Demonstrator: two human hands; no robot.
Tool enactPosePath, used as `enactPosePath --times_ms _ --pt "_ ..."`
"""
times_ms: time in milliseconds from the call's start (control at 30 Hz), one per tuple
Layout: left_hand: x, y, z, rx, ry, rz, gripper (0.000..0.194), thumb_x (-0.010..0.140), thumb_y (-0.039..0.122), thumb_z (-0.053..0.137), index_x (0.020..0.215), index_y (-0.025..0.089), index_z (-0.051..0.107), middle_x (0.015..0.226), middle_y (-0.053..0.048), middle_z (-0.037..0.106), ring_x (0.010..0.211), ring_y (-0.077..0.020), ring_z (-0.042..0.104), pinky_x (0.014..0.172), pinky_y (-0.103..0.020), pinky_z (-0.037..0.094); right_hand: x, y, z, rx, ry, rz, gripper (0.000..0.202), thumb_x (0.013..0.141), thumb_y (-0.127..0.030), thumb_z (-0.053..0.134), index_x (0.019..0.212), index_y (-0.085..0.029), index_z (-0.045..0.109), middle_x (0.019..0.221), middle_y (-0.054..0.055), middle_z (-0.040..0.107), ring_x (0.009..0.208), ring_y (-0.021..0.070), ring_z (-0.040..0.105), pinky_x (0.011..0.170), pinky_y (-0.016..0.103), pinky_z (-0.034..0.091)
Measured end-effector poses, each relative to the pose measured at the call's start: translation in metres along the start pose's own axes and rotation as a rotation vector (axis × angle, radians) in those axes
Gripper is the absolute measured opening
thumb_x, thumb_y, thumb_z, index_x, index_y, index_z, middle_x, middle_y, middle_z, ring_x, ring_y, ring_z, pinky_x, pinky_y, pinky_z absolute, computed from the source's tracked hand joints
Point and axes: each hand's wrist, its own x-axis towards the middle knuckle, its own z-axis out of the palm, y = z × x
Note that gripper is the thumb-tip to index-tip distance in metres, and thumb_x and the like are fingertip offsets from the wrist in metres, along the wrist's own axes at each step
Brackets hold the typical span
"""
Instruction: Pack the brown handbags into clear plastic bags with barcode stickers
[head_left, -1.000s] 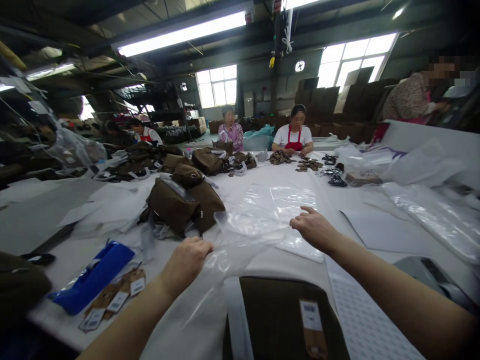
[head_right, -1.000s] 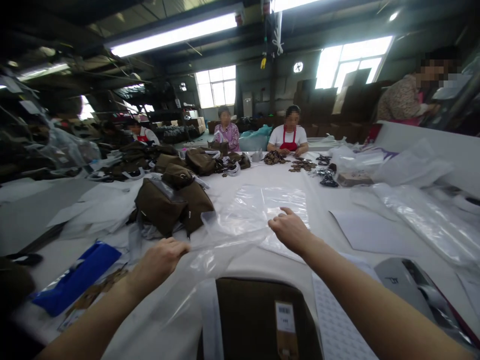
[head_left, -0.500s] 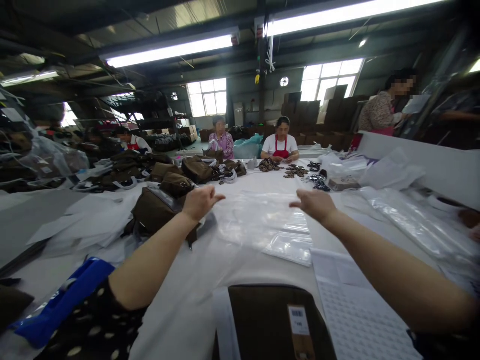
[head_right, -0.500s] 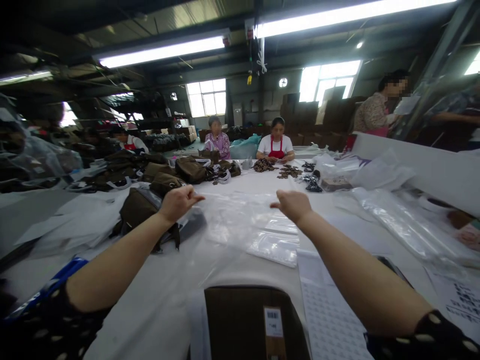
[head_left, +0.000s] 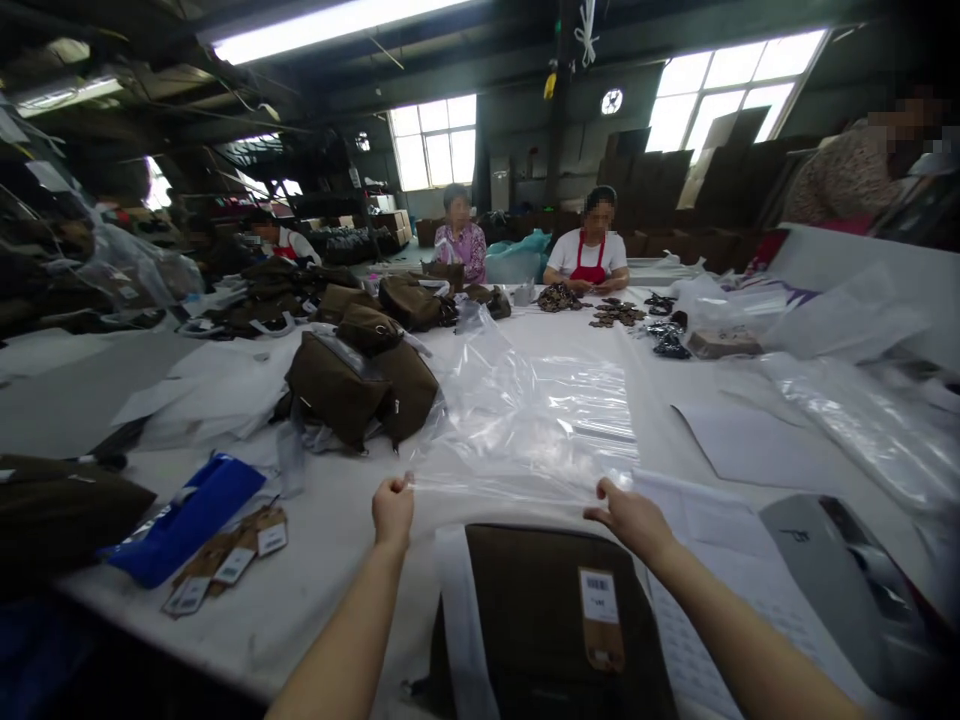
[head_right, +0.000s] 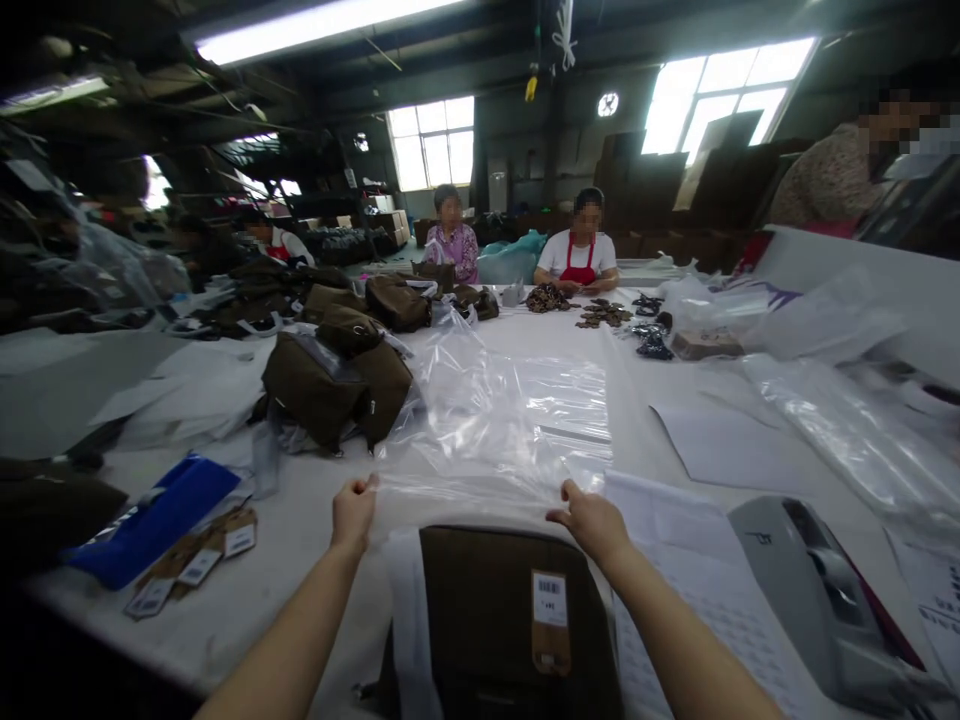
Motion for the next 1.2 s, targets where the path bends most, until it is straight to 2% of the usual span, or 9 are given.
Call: enactPosePath --times_ms 167,400,500,600,733,933,1033,1133,1200 --pt "-0.019 -0.016 -0.026 -0.294 -0.056 -0.403 0.013 0.087 0.021 0.047 0.075 0.018 0.043 0.064 0.003 0.051 0.046 -0.0079 0.052 0.038 -0.015 0.035 0.014 0.007 -0.003 0.321 0.089 0.071 0.022 0.074 -0.046 0.056 0.076 -0.024 0.052 0.055 -0.004 0.049 0.051 0.0160 0.048 0.055 0.028 0.033" --pt "-0.060 -0.010 -0.058 -0.531 -0.244 -0.657 0.018 0.093 0.013 0.030 0.084 0.016 0.045 0.080 -0.005 0.063 0.061 -0.0132 0.066 0.051 -0.023 0.055 0.001 0.043 -0.003 0.923 0.331 0.374 0.033 0.065 -0.046 0.061 0.085 -0.025 0.046 0.067 -0.003 0.049 0.055 0.0160 0.050 0.050 0.031 0.043" --pt "-0.073 -0.009 -0.062 -0.643 -0.286 -0.716 0.021 0.095 0.014 0.026 0.086 0.016 0.046 0.080 -0.005 0.064 0.068 -0.0134 0.068 0.062 -0.025 0.058 -0.010 0.042 -0.002 1.231 0.280 0.393 0.030 0.069 -0.046 0.059 0.087 -0.026 0.049 0.082 0.002 0.059 0.074 0.0195 0.061 0.066 0.040 0.053" --pt "-0.080 -0.008 -0.067 -0.724 -0.396 -0.777 0.025 0.097 0.022 0.025 0.094 0.015 0.049 0.090 -0.010 0.066 0.080 -0.0189 0.069 0.069 -0.032 0.059 -0.022 0.030 0.002 1.618 0.177 0.463 0.029 0.078 -0.044 0.057 0.102 -0.026 0.054 0.107 0.006 0.060 0.100 0.0191 0.059 0.093 0.043 0.048" --pt "-0.086 -0.004 -0.066 -0.741 -0.444 -0.783 0.033 0.097 0.034 0.025 0.103 0.014 0.051 0.098 -0.012 0.067 0.091 -0.0237 0.067 0.076 -0.039 0.057 -0.031 0.014 0.014 1.740 0.055 0.471 0.042 0.082 -0.056 0.051 0.113 -0.028 0.055 0.126 0.005 0.054 0.119 0.0165 0.048 0.107 0.036 0.035" --pt "-0.094 0.003 -0.023 -0.673 -0.644 -0.746 0.031 0.094 0.037 0.036 0.098 0.012 0.054 0.100 -0.014 0.066 0.094 -0.0300 0.065 0.078 -0.049 0.054 -0.032 0.027 0.014 1.781 0.153 0.440 0.072 0.061 -0.082 0.050 0.106 -0.026 0.061 0.130 0.005 0.051 0.121 0.0208 0.046 0.105 0.035 0.036" --pt "-0.085 0.000 -0.011 -0.497 -0.595 -0.722 0.027 0.092 0.036 0.042 0.094 0.013 0.055 0.090 -0.012 0.068 0.077 -0.0231 0.069 0.059 -0.034 0.058 -0.039 0.042 0.010 1.778 0.161 0.496 0.075 0.057 -0.082 0.052 0.105 -0.025 0.062 0.126 0.005 0.054 0.118 0.0216 0.049 0.102 0.035 0.040" --pt "-0.066 -0.005 -0.010 -0.355 -0.493 -0.593 0.015 0.085 0.027 0.056 0.090 0.013 0.058 0.073 -0.006 0.066 0.050 -0.0127 0.063 0.029 -0.013 0.038 -0.048 0.050 0.015 1.769 0.159 0.525 0.072 0.057 -0.082 0.052 0.101 -0.025 0.063 0.118 0.004 0.059 0.114 0.0208 0.051 0.101 0.033 0.041" --pt "-0.050 -0.007 -0.008 -0.384 -0.429 -0.516 0.004 0.082 0.015 0.059 0.085 0.013 0.058 0.068 -0.001 0.063 0.043 -0.0071 0.057 0.025 -0.009 0.030 -0.048 0.049 0.022 1.760 0.132 0.521 0.072 0.057 -0.082 0.051 0.098 -0.025 0.063 0.113 0.003 0.062 0.114 0.0205 0.052 0.103 0.034 0.040"
